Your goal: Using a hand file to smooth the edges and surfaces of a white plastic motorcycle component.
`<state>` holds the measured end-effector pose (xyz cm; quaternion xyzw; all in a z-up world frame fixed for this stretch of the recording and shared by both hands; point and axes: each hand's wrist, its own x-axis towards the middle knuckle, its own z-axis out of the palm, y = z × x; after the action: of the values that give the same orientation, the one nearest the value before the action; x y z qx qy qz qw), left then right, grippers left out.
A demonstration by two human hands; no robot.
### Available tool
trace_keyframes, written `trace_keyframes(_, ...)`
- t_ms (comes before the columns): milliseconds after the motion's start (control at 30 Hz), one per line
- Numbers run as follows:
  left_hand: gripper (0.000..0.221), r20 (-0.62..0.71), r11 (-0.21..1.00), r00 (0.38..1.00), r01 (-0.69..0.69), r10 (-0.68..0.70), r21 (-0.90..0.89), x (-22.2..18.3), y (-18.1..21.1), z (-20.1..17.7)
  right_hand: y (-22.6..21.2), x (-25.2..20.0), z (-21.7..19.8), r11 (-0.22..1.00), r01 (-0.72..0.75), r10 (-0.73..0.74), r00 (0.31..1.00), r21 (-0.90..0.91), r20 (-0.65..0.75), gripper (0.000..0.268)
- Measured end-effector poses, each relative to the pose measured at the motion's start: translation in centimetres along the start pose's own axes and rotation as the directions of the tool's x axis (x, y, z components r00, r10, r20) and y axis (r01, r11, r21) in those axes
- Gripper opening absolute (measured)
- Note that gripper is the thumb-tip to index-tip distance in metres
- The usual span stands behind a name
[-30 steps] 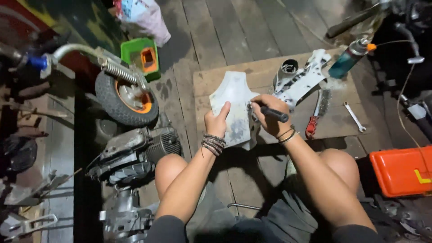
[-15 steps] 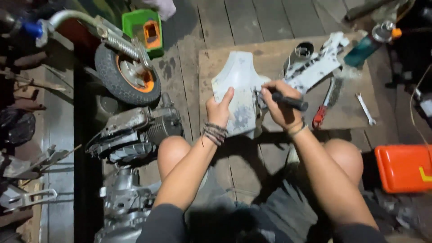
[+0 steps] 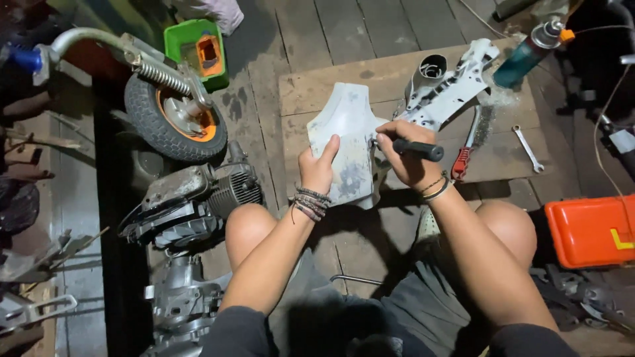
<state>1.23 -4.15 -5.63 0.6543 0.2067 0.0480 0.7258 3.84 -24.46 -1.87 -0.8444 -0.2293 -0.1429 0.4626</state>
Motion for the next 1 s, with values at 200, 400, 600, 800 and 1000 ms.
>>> trace_keyframes(200, 0.043, -0.015, 0.998, 0.999, 0.043, -0.042, 0.051, 0.1, -0.2, -0.3, -1.2, -0.4, -1.9, 0.998, -0.041, 0.051, 0.980, -0.057, 0.194, 0.011)
trace_keyframes(400, 0.047, 0.017, 0.992, 0.994, 0.105, -0.106, 0.067, -1.2, 0.2, -0.2, -0.1, -1.7, -0.8, 0.993, 0.003, 0.007, 0.996, -0.114, 0.086, 0.022)
trace_keyframes(600, 0.042, -0.005, 0.992, 0.995, 0.095, -0.095, 0.080, -0.1, -1.0, -0.6, -1.0, -1.8, -0.3, 0.999, 0.027, -0.021, 0.992, -0.044, 0.122, 0.020)
trace_keyframes(800, 0.044, -0.011, 0.992, 0.994, 0.105, -0.105, 0.068, -0.8, -0.4, -0.2, 0.5, -2.1, 0.5, 0.990, 0.026, -0.018, 0.998, -0.140, 0.060, 0.021)
trace_keyframes(1000, 0.045, -0.028, 0.994, 0.995, 0.098, -0.097, 0.057, -0.2, -0.6, -0.7, -0.1, -1.9, 0.6, 0.991, 0.031, -0.016, 0.993, -0.131, 0.115, 0.023)
